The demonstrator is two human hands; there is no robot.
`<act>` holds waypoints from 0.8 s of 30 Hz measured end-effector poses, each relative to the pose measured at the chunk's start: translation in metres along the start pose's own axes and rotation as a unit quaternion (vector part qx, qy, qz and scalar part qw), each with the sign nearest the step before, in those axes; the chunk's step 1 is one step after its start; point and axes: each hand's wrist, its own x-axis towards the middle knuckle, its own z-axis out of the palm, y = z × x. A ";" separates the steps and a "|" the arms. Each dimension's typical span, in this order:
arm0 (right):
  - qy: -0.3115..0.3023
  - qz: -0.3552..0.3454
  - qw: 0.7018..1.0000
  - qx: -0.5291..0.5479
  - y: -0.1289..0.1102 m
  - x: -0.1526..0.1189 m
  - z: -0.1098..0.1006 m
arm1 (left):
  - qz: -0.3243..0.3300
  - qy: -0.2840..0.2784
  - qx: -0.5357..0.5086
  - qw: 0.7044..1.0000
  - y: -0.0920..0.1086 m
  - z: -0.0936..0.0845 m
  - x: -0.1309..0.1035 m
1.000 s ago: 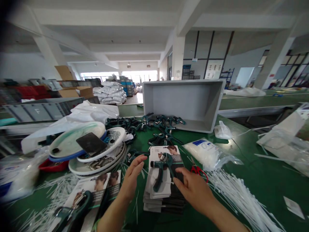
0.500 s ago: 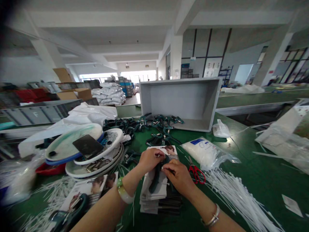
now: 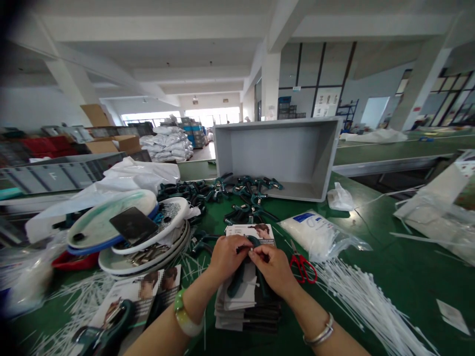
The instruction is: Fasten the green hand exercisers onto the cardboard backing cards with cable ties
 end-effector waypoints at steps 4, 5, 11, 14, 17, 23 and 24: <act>0.003 -0.005 1.000 -0.011 -0.001 0.000 0.000 | -0.001 -0.001 0.000 1.000 0.001 0.001 0.000; 0.002 -0.002 1.000 -0.010 -0.001 0.001 0.000 | 0.001 -0.002 -0.003 1.000 0.002 0.001 0.000; -0.011 0.015 1.000 0.022 -0.004 0.002 -0.001 | -0.002 -0.003 -0.019 1.000 0.001 0.003 -0.001; -0.003 0.013 1.000 0.019 -0.006 0.001 -0.001 | -0.002 0.001 -0.025 1.000 -0.001 0.005 -0.001; 0.001 0.018 1.000 0.019 -0.007 0.000 -0.002 | 0.006 0.010 -0.035 0.999 -0.001 0.006 -0.001; -0.015 0.033 0.999 0.040 -0.003 0.004 -0.003 | 0.015 0.026 -0.062 0.998 -0.005 0.012 -0.002; -0.019 0.037 0.998 0.041 -0.003 0.005 -0.003 | 0.012 0.028 -0.070 0.997 -0.007 0.013 -0.002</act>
